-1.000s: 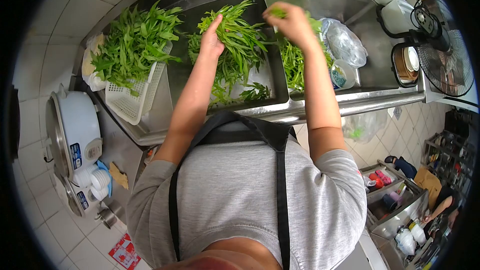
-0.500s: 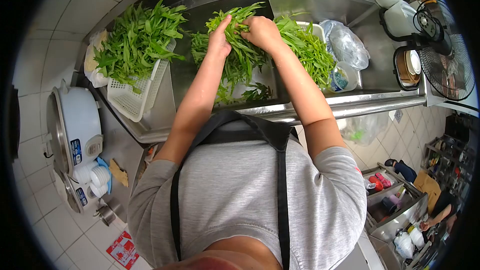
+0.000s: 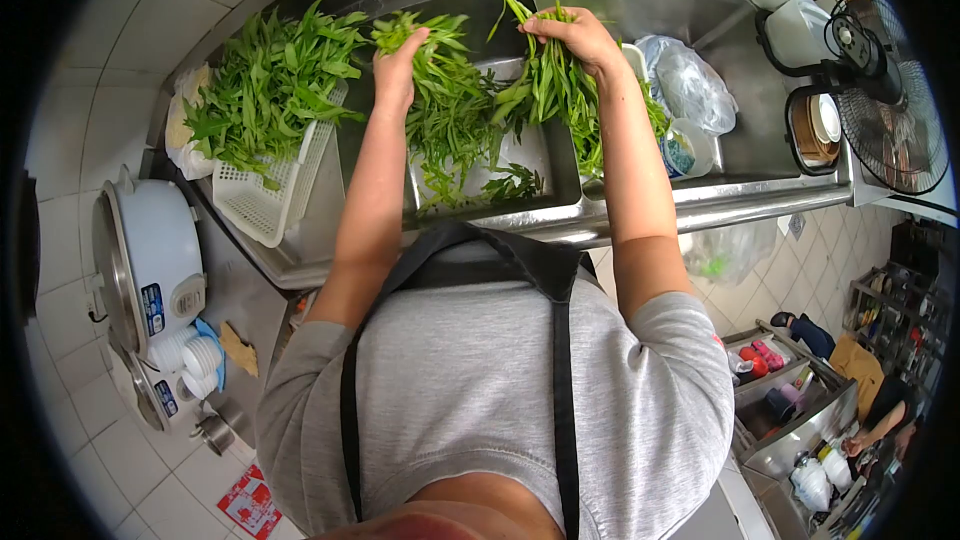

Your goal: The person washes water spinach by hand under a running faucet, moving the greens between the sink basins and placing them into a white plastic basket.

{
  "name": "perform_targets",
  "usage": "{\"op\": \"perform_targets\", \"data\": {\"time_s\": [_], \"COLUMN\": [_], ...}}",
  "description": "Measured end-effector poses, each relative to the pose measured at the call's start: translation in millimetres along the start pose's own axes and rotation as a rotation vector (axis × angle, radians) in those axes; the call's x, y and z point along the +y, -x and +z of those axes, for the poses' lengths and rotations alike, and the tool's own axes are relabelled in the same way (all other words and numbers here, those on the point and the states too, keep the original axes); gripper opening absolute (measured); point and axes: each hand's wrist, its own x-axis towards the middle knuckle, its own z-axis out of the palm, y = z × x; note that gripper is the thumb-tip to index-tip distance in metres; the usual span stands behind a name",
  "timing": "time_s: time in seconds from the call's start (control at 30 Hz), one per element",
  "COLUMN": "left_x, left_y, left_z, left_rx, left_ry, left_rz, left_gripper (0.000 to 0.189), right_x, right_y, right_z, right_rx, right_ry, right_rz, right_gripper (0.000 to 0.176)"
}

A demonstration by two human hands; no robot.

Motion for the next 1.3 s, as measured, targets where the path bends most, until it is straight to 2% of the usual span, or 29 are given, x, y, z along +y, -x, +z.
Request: {"op": "perform_targets", "data": {"time_s": [0.03,0.1,0.17,0.27,0.33,0.4,0.47,0.63,0.7,0.73,0.83,0.93,1.0,1.07,1.1,1.13,1.2,1.23,1.3], "left_x": [5,12,18,17,16,15,15,15,11,9,0,-5,0,8,18,21,13,15,22], "left_y": [5,13,15,9,8,10,13,14,18,20,24,20,19,18,21,22,15,16,18], "left_z": [9,26,37,39,38,38,40,38,38,40,44,36,29,29,35,39,54,65,82], "left_rx": [-0.057,-0.157,-0.257,-0.335,-0.345,-0.327,-0.315,-0.307,-0.262,-0.218,-0.166,-0.107,-0.138,-0.183,-0.23,-0.279,-0.355,-0.423,-0.563], "left_ry": [-0.048,-0.084,-0.029,-0.06,-0.093,-0.258,-0.279,-0.356,-0.369,-0.382,-0.213,-0.072,-0.028,-0.097,-0.143,-0.19,-0.197,-0.183,-0.09], "left_rz": [-0.002,0.002,-0.062,-0.013,-0.038,-0.05,-0.012,-0.079,-0.044,-0.007,0.028,-0.005,-0.13,-0.153,-0.203,-0.252,-0.24,-0.238,-0.306], "left_gripper": [0.027,0.027,0.024,0.025,0.027,0.028,0.027,0.021,0.021,0.02,0.019,0.02,0.022,0.026,0.029,0.031,0.034,0.033,0.033], "right_x": [-1,-3,5,-1,-4,-4,-1,17,30,36,42,36,23,-9,-18,-29,-44,-45,-50], "right_y": [0,-4,-11,-10,-10,-13,-15,-19,-26,-30,-31,-25,-16,2,5,10,16,16,23], "right_z": [3,12,19,23,22,21,22,23,20,19,21,-5,-24,-30,-35,-31,-14,-4,-4], "right_rx": [-0.001,-0.012,-0.028,-0.018,-0.016,-0.075,-0.062,0.014,0.104,0.103,0.249,0.285,0.29,0.229,0.183,0.188,0.041,0.037,-0.034], "right_ry": [-0.001,0.2,0.368,0.503,0.57,0.727,0.76,0.768,0.446,0.446,-0.201,-0.378,-0.216,-0.075,0.13,0.129,0.698,0.858,0.972], "right_rz": [0.003,0.086,0.015,0.022,0.041,0.003,-0.024,-0.095,-0.093,-0.093,0.02,-0.072,-0.176,-0.132,-0.122,-0.119,-0.223,-0.396,-0.173], "right_gripper": [0.018,0.018,0.021,0.025,0.026,0.028,0.028,0.028,0.022,0.022,0.012,0.015,0.016,0.016,0.02,0.02,0.028,0.036,0.035]}}
